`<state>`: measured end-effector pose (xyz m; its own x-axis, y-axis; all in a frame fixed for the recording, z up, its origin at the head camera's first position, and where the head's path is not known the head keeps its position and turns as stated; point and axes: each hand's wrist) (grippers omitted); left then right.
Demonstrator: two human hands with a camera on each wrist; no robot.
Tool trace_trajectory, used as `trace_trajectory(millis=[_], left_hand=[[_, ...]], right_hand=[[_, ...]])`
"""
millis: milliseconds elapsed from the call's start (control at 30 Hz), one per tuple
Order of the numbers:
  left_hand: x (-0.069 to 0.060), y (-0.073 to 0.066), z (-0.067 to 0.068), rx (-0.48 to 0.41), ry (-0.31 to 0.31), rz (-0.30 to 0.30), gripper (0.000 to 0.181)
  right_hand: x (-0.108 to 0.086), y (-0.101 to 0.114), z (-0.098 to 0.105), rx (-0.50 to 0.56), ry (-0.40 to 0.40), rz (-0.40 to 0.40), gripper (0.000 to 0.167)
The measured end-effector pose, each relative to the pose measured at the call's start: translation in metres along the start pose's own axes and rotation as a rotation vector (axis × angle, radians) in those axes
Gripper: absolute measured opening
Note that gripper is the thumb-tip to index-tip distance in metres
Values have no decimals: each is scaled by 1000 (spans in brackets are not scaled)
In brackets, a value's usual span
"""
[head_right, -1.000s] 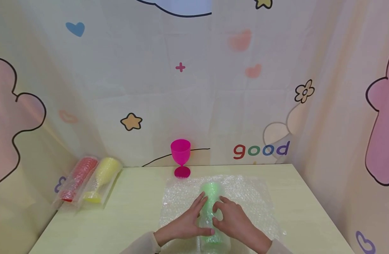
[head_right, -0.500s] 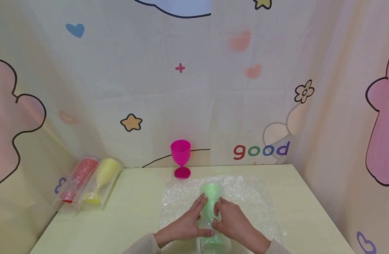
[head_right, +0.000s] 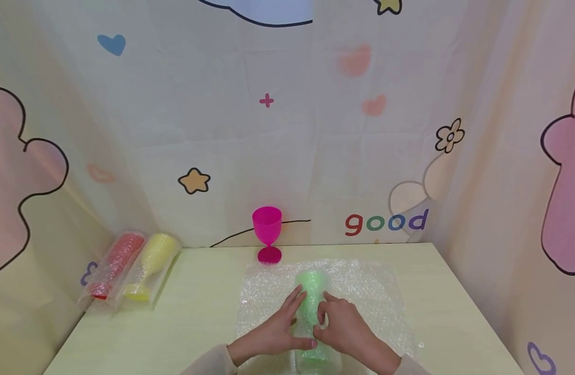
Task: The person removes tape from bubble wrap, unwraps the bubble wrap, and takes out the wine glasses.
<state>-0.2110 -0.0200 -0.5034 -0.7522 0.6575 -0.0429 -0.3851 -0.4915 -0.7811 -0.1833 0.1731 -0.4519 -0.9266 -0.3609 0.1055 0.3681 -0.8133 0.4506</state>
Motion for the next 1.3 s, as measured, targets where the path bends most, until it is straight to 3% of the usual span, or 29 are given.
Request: trace_trajectory(millis=[400,667,933,1300], left_hand=[[0,2,0,-3,2,-7,105],[-3,3,3,2,29,-7,94],[-3,4,5,15,46,-12,94],[-3,7,5,-36,54,-10,93]], right_hand=[[-1,1,-1,31,19,1,16],[-3,-1,2,24,122,68,6],[-2,-4,7,36,140,111,7],[0,-7,8,53,133,157,18]])
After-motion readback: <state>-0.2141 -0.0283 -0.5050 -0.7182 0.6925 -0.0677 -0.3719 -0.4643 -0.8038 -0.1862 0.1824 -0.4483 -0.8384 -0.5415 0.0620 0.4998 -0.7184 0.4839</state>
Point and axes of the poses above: each hand's wrist, its own x-axis towards the middle knuckle, its own z-axis out of the back of the hand, y = z × x, and after that the axes turned 4 degrees about y, right-handed
